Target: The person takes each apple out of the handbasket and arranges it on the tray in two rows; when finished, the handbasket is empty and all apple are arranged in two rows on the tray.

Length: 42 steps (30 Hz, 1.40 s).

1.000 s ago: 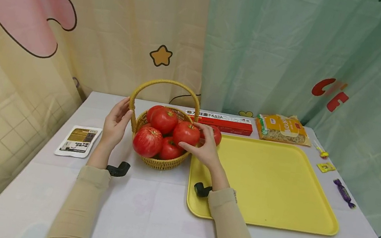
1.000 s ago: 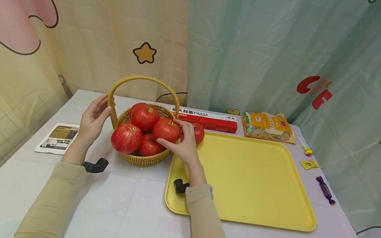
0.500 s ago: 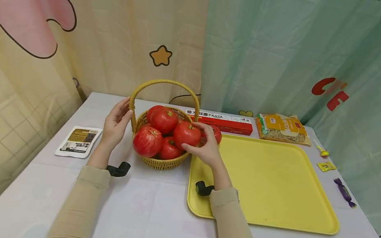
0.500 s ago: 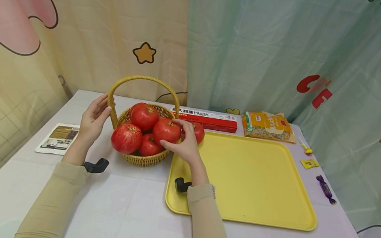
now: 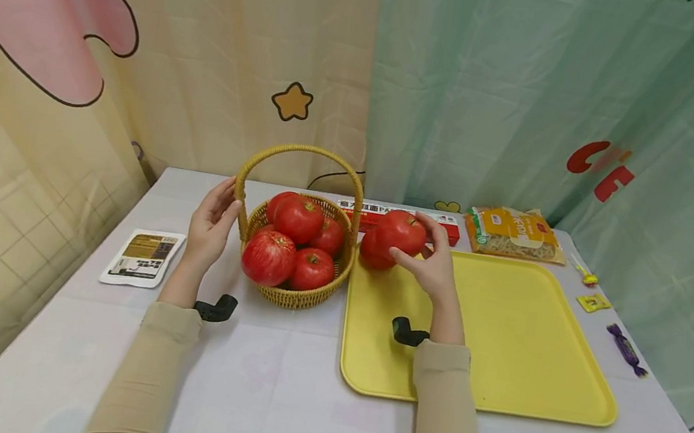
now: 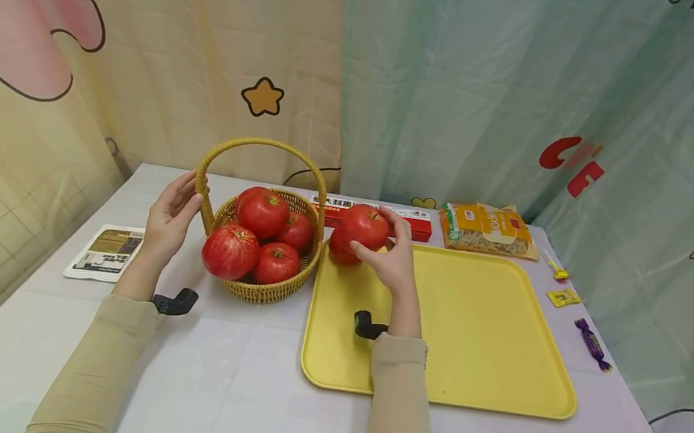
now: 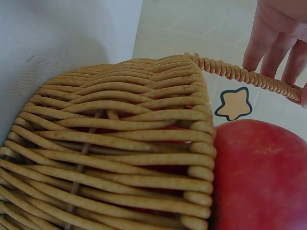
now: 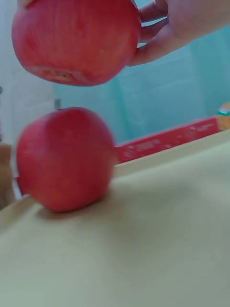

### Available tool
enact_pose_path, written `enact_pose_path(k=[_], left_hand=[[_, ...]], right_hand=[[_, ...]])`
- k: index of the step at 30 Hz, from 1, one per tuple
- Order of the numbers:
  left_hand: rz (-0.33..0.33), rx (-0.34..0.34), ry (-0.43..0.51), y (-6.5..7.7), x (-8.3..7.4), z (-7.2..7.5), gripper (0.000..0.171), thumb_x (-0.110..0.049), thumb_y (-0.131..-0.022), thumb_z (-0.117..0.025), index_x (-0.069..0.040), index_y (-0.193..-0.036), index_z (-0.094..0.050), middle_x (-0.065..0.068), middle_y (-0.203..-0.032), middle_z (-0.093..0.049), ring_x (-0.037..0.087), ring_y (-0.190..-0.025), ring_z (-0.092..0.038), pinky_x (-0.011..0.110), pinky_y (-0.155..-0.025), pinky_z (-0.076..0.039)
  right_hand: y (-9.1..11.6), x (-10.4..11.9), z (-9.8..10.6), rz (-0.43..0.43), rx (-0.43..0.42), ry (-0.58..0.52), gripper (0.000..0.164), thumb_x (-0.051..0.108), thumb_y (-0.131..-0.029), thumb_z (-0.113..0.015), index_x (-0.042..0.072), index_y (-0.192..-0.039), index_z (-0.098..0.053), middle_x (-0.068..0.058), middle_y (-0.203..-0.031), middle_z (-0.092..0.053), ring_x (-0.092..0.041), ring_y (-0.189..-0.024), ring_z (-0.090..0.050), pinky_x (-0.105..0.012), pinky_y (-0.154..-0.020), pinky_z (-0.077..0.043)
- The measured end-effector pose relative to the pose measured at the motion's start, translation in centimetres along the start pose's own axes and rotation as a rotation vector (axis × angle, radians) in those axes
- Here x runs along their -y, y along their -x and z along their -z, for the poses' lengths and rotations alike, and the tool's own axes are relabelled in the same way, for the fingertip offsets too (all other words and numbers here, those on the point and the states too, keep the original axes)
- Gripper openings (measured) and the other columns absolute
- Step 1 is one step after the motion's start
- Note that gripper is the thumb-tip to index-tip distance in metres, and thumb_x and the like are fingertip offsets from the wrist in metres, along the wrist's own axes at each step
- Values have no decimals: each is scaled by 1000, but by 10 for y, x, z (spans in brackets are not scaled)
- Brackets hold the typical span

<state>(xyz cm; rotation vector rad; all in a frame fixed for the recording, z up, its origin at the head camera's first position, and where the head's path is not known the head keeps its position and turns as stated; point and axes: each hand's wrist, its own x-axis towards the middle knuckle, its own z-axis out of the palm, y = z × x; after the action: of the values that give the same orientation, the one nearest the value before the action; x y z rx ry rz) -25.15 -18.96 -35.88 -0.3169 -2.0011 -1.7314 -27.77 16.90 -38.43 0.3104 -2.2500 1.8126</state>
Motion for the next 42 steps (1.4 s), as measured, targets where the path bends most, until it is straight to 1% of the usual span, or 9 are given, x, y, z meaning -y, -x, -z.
enact_pose_path(k=[5,10,18,21,29,33,35,38,42], left_hand=[[6,6,0,0,0,0,43,-1,-96,-49,1,-138,-42,20,-136,-47,30,-127,-43,32,-103,-38],[7,1,5,0,0,0,43,-1,-96,-48,1,-138,-42,20,-136,-47,29,-127,-43,32,-104,-38],[3,-4,4,0,-1,0,43,0,-96,-49,2,-138,-42,21,-135,-47,29,-127,-43,32,-104,-38],[3,-4,-2,-1,-2,0,43,-1,-96,-49,1,-138,-42,20,-136,-47,29,-127,-43,33,-104,-37],[-11,-2,5,-1,-2,0,43,1,-96,-48,2,-138,-41,21,-135,-47,29,-127,-43,32,-104,-37],[-8,-2,4,-1,-2,0,43,1,-96,-48,3,-138,-41,21,-135,-47,28,-126,-44,32,-104,-37],[-6,-3,3,0,-2,0,43,1,-96,-47,3,-138,-41,21,-135,-47,29,-126,-43,32,-105,-37],[-2,-4,0,0,-2,0,43,1,-96,-48,2,-138,-41,21,-135,-47,29,-127,-43,33,-105,-36],[3,-4,-7,0,-1,-1,43,0,-96,-48,2,-139,-41,20,-136,-47,30,-128,-42,34,-106,-36]], right_hand=[[-1,-21,25,-64,-110,78,81,16,-75,-79,11,-143,-36,-11,-142,-32,-27,-127,-32,-46,-103,-37],[-2,-37,34,-117,-171,129,81,16,-74,-80,13,-143,-37,-11,-144,-25,-29,-128,-31,-45,-105,-36],[-3,-53,36,-205,-157,253,82,16,-76,-78,12,-144,-33,-14,-146,-20,-36,-131,-27,-53,-103,-35],[-4,-61,38,-235,-166,262,81,15,-77,-77,12,-145,-31,-14,-146,-18,-35,-131,-26,-53,-105,-33],[-6,-70,37,-157,-198,251,80,8,-78,-76,11,-144,-31,-14,-147,-23,-34,-131,-27,-52,-105,-32],[-6,-66,37,-186,-175,256,82,9,-80,-74,14,-147,-28,-12,-152,-22,-34,-134,-25,-51,-107,-30],[-5,-63,38,-214,-152,274,85,13,-82,-73,14,-150,-23,-12,-153,-20,-34,-135,-24,-52,-107,-29],[-5,-59,40,-253,-128,299,91,29,-83,-72,16,-152,-15,-13,-154,-19,-35,-136,-23,-52,-109,-26],[-6,-49,41,-252,-166,273,90,53,-84,-61,16,-152,-14,-13,-154,-18,-34,-139,-19,-52,-110,-22]])
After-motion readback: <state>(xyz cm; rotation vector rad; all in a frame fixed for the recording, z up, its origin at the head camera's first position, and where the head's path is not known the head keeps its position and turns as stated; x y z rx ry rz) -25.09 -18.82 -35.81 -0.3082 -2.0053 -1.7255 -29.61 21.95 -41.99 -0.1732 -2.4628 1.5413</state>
